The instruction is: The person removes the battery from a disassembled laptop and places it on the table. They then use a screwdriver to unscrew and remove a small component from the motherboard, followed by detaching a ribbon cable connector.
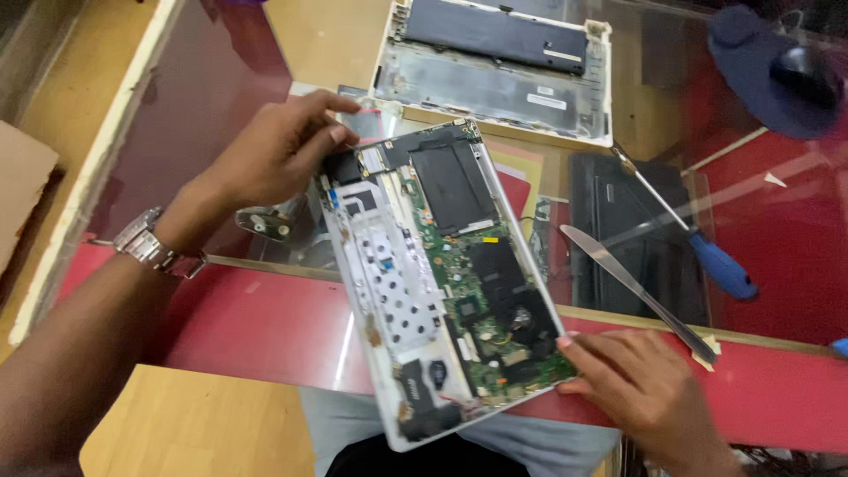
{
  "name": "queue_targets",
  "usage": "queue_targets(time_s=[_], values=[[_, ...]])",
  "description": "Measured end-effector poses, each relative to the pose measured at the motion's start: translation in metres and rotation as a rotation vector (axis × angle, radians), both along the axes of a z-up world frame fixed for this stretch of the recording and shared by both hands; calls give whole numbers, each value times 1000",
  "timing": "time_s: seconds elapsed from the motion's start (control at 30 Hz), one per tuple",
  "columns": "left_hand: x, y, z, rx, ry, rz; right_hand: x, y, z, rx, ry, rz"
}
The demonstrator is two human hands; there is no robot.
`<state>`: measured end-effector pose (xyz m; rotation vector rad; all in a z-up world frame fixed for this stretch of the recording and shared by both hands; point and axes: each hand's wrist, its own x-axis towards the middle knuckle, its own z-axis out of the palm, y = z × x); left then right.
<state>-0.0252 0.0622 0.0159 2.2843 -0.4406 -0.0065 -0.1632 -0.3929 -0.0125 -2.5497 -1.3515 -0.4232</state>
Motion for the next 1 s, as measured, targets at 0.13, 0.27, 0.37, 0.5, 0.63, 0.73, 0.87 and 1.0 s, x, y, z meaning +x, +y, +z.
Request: queue_targets(time_s=[0.13, 0.27, 0.37, 0.5, 0.63, 0.73, 0.87, 1.0], values=[[-14, 4, 2, 30, -11, -3, 16, -14, 5, -35, -42, -33], [-31, 8, 4, 7, 71, 12, 28, -20, 10, -152, -124, -63], [-41, 15, -5, 17, 66, 35, 34, -25, 6, -232, -199, -118], [-67, 11, 4, 44, 107, 68, 36, -20, -1, -177, -271, -265], [-94, 2, -9, 245, 49, 82, 36, -24, 12, -54, -167, -277], [-109, -5, -25, 307, -87, 38, 42, -34, 18, -155, -252, -417], [-121, -17, -43, 372, -270, 50, 53, -55, 4, -235, -182, -554], [-127, -32, -37, 407, -358, 61, 59, -63, -3, -100, -41, -540]])
